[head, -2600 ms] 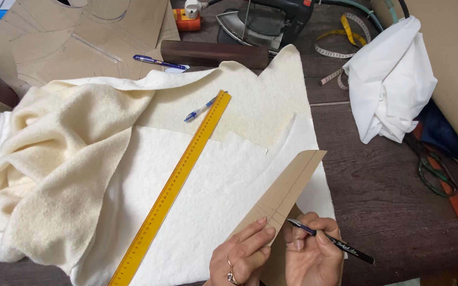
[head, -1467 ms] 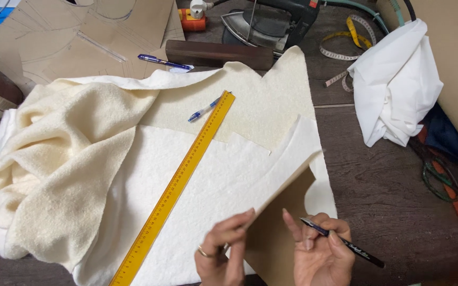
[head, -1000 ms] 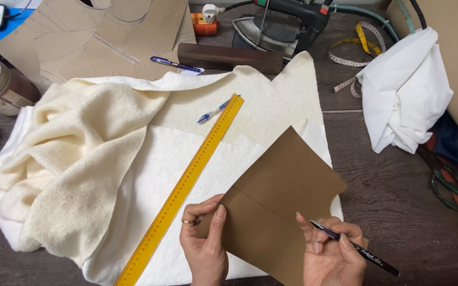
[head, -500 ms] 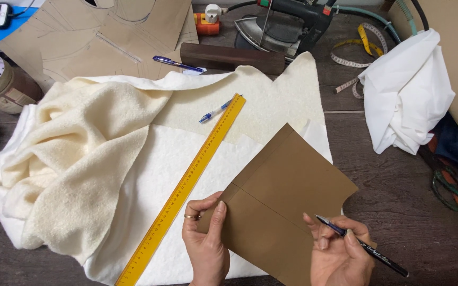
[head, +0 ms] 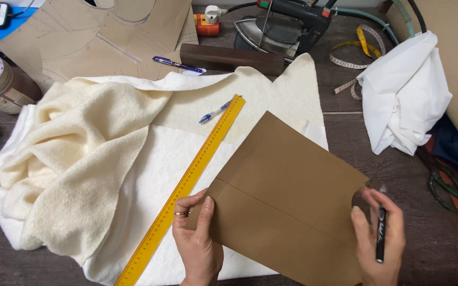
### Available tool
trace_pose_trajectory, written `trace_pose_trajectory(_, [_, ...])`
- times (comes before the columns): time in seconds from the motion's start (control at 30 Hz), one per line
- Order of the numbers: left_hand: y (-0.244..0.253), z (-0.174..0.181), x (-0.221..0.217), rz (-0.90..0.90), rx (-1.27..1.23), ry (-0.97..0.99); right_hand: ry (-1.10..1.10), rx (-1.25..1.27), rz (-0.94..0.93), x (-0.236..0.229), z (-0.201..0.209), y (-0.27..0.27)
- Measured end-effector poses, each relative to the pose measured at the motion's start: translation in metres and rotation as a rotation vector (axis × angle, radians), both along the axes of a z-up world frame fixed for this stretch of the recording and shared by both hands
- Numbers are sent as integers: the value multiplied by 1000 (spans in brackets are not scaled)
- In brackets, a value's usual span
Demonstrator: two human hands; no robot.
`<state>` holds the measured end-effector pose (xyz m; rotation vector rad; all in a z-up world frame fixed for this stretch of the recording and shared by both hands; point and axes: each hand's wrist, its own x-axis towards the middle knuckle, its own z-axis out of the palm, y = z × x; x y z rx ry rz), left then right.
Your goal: The person uses a yellow ruler and a black pen to draw straight lines on a brown paper pattern piece. They measure and mark the paper, which is placed on a white fabric surface, to create a garment pattern.
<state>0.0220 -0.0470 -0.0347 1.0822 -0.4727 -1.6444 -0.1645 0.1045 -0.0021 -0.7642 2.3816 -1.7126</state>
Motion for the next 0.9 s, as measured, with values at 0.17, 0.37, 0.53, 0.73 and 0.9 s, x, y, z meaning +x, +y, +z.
trace_pose_trajectory(0.17, [1, 1, -4, -2, 21, -30, -108, 274, 15, -28, -25, 25])
trace_pose_trajectory(0.37, [-9, -13, 5, -169, -127, -87, -196, 215, 41, -38, -23, 32])
trace_pose_trajectory(0.53, [-25, -2, 16, -567, -288, -277, 181, 154, 0, -51, -29, 47])
trace_pose_trajectory(0.73, [-25, 7, 12, -469, -843, -432, 521, -169, 101, -51, -28, 59])
trace_pose_trajectory(0.9, [-23, 6, 13, -415, -885, -401, 515, -61, 223, -76, -50, 101])
